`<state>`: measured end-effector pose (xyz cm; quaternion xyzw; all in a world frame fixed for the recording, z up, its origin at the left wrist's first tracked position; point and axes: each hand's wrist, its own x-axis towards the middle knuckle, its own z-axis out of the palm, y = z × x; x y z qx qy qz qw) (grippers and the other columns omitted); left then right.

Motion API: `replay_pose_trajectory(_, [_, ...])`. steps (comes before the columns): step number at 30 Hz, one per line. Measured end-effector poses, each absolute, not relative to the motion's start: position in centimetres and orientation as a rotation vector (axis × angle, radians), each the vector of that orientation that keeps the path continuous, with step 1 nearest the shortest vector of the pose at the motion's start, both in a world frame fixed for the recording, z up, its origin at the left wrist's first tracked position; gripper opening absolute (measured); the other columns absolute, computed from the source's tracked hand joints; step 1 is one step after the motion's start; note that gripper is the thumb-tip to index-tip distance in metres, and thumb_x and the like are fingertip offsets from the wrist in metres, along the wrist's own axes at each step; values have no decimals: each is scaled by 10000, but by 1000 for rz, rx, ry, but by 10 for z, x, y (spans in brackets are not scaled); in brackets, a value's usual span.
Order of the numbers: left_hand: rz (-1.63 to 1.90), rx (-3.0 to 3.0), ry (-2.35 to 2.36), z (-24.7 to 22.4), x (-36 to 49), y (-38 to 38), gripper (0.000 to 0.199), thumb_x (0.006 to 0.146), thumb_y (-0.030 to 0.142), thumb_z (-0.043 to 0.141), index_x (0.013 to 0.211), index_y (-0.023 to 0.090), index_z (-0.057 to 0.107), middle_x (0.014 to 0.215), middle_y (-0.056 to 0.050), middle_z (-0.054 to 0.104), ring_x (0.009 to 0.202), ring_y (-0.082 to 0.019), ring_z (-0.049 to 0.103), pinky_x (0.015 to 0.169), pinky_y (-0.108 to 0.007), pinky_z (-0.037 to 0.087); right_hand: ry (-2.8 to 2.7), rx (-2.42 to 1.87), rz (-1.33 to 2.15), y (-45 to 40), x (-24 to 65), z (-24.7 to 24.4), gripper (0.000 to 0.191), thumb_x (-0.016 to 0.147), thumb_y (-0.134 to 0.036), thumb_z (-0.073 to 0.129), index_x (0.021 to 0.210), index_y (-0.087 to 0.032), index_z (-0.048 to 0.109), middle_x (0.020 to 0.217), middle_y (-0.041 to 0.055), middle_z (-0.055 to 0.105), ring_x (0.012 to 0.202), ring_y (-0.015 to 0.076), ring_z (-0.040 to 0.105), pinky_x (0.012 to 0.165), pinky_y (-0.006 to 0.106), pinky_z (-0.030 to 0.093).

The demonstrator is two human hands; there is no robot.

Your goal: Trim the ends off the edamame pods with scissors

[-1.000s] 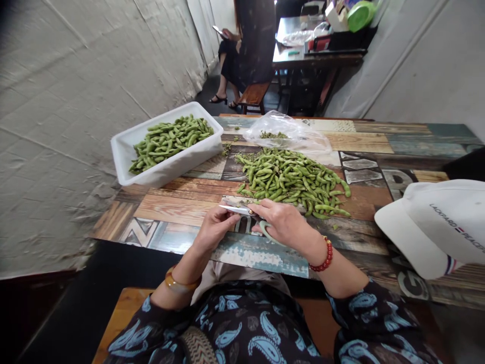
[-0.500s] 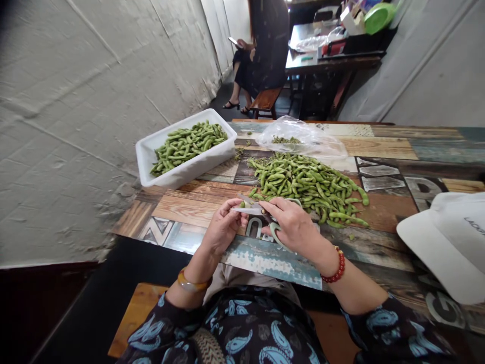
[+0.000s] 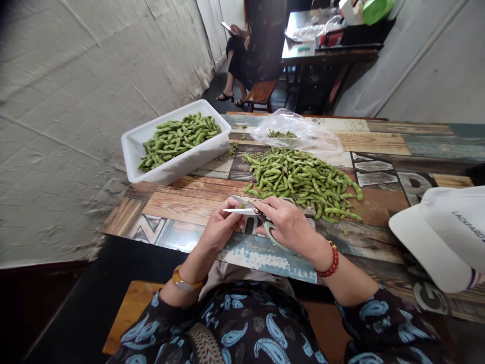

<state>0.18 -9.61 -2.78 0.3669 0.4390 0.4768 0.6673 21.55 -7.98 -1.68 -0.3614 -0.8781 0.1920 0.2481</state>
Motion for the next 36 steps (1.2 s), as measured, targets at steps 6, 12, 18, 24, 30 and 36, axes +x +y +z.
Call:
replay_pose_trajectory(6, [1105, 894, 1004, -39, 1, -95, 400, 716, 452, 812, 939, 154, 664, 626, 24, 583, 526, -71, 493, 505, -184, 372, -2363, -974, 534, -81, 215, -14, 554, 896, -331, 684, 1404, -200, 506, 1196, 123, 630, 1059, 277, 620, 925, 456, 542])
replay_pose_trajectory(12, [1123, 922, 1029, -39, 2, -96, 399, 705, 484, 814, 888, 156, 680, 621, 36, 527, 516, -56, 424, 478, -184, 326, -2366, -965, 545, -82, 215, -15, 546, 878, -330, 708, 1381, -218, 526, 1184, 120, 640, 1024, 280, 636, 881, 457, 563])
replay_pose_trajectory(18, [1127, 974, 1043, -37, 2, -97, 393, 722, 493, 796, 881, 152, 683, 596, 41, 490, 508, -59, 383, 483, -205, 292, -2368, -962, 579, -82, 215, -13, 546, 877, -335, 710, 1378, -219, 529, 1172, 121, 647, 1024, 280, 646, 874, 450, 567])
replay_pose_trajectory(24, [1123, 981, 1039, -35, 2, -97, 373, 737, 486, 787, 854, 157, 657, 597, 47, 484, 504, -58, 366, 487, -215, 269, -2373, -975, 547, -83, 214, -12, 501, 887, -345, 697, 1341, -183, 560, 1150, 130, 656, 1001, 279, 650, 854, 444, 573])
replay_pose_trajectory(30, [1072, 1036, 1005, -37, -1, -97, 345, 796, 476, 737, 843, 155, 620, 565, 54, 483, 484, -55, 364, 483, -209, 273, -2406, -990, 493, -84, 213, -12, 495, 902, -347, 676, 1345, -158, 561, 1160, 143, 661, 1011, 283, 652, 863, 455, 578])
replay_pose_trajectory(36, [1034, 1045, 996, -35, -1, -97, 354, 810, 494, 717, 846, 159, 607, 560, 49, 531, 457, -56, 409, 470, -202, 302, -2425, -964, 427, -84, 214, -12, 453, 917, -338, 655, 1327, -164, 570, 1160, 141, 676, 1027, 286, 670, 858, 426, 587])
